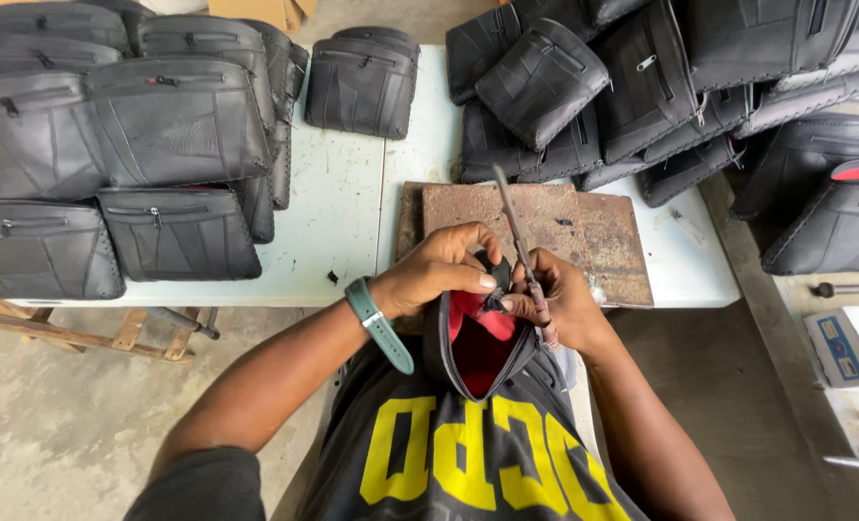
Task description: The person uses shears to trim excess threads and edges from black leather bags with red interiors. They handle each bag one at a time, rotate it to access different sides, and place the finished bag on a stack.
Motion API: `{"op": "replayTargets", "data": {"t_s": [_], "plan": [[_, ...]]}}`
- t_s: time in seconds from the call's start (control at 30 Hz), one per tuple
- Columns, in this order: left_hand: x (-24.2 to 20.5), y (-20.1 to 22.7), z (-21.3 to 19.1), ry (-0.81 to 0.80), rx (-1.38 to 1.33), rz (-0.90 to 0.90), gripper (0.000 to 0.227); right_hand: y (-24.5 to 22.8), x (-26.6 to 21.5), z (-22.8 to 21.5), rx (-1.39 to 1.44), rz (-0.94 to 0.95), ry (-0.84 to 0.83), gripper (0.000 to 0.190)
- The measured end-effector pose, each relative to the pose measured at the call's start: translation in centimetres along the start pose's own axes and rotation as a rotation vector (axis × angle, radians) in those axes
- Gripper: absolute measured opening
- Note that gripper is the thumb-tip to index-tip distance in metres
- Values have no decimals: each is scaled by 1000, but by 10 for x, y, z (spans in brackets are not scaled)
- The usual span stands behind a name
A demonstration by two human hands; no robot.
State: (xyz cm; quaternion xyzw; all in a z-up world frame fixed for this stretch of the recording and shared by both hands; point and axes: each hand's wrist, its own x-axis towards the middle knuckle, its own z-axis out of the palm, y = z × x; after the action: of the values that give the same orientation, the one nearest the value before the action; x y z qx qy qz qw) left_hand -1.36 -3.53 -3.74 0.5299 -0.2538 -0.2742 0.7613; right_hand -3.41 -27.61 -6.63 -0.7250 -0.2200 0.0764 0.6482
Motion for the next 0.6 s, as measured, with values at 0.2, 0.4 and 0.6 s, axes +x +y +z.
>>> {"op": "replayTargets", "data": {"t_s": [0.2,0.4,0.6], "plan": [[22,-15,6,281,84,89,23,-12,-20,-5,-177,-194,371,51],[34,-20,11,368,36,-84,34,-23,-12,-2,-528,-321,265,41],[19,-24,16,318,20,86,38,-4,3,6,-438,-282,323,31]]}}
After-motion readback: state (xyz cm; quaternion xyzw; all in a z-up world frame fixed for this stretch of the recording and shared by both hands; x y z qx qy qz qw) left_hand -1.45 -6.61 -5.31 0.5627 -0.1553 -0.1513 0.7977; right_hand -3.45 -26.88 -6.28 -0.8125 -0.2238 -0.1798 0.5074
